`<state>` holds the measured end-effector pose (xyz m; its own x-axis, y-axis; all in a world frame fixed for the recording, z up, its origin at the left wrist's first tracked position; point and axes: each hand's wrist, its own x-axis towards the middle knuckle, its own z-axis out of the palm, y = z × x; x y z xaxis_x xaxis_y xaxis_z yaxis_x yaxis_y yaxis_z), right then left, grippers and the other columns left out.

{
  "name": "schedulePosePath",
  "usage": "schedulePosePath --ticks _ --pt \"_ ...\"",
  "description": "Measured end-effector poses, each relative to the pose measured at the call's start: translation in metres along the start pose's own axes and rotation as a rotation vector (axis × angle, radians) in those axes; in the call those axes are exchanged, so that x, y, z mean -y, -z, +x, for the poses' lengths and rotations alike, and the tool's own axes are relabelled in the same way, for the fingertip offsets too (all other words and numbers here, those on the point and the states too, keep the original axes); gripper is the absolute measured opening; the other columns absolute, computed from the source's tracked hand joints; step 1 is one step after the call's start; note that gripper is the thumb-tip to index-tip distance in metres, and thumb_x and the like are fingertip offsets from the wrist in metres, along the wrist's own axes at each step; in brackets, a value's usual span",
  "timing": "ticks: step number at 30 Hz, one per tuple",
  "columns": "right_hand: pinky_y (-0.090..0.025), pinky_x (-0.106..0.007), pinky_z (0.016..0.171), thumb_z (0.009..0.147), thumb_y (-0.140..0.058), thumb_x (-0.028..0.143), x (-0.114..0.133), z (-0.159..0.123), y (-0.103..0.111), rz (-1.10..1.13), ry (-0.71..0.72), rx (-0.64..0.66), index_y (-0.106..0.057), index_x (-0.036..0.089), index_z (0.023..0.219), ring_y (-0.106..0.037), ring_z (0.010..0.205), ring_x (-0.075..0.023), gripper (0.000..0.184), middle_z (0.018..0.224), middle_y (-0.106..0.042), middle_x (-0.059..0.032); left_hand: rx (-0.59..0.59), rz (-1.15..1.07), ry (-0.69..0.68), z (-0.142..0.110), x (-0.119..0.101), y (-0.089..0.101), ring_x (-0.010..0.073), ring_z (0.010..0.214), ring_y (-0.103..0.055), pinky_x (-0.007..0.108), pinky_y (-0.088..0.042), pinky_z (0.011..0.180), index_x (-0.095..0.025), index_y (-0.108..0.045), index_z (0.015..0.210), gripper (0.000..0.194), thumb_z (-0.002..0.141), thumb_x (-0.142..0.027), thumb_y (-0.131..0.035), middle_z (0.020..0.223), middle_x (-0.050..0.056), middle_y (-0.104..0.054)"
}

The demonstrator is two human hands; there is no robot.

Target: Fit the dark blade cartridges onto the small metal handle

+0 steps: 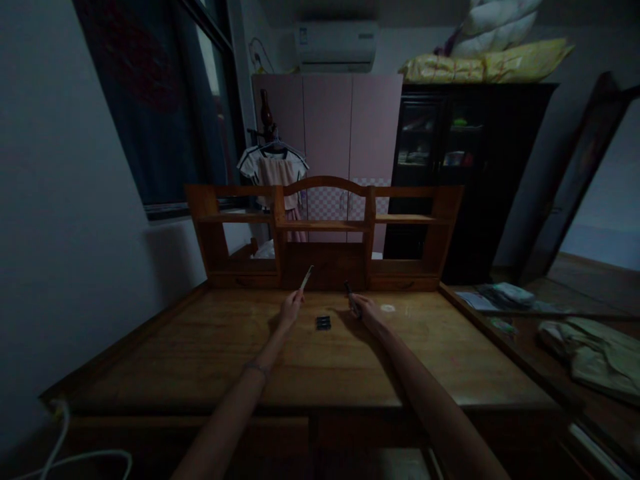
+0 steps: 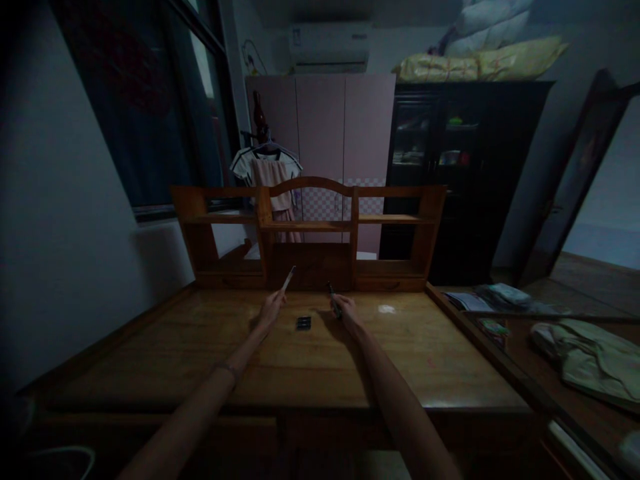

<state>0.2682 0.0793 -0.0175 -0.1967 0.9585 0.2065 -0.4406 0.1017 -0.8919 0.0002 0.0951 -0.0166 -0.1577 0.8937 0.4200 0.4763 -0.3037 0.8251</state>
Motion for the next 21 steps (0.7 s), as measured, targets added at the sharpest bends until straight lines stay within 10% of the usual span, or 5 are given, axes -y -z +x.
schedulePosePath --ticks 7,21 --pt "-0.028 -0.018 0.039 0.08 -0.062 0.043 0.002 -0.015 -0.028 -0.002 -0.171 0.201 -0.059 0.008 0.097 -0.034 0.044 -0.0048 0.039 0.061 -0.044 0.0013 0.044 0.359 -0.267 -0.023 -0.024 -0.001 0.0165 0.076 -0.054 0.026 -0.028 0.065 -0.017 -0.055 0.087 0.04 0.095 -0.048 -0.031 0.084 0.008 -0.06" --pt "-0.022 -0.012 0.031 0.088 -0.056 0.037 0.017 -0.016 -0.032 0.123 -0.217 0.2 -0.059 0.008 0.098 -0.027 0.043 -0.0017 0.031 0.066 -0.044 0.0007 0.082 0.778 -0.263 -0.035 -0.046 -0.001 0.0229 0.084 -0.059 0.029 -0.029 0.063 -0.02 -0.054 0.105 0.045 0.098 -0.047 -0.019 0.097 0.009 -0.063"
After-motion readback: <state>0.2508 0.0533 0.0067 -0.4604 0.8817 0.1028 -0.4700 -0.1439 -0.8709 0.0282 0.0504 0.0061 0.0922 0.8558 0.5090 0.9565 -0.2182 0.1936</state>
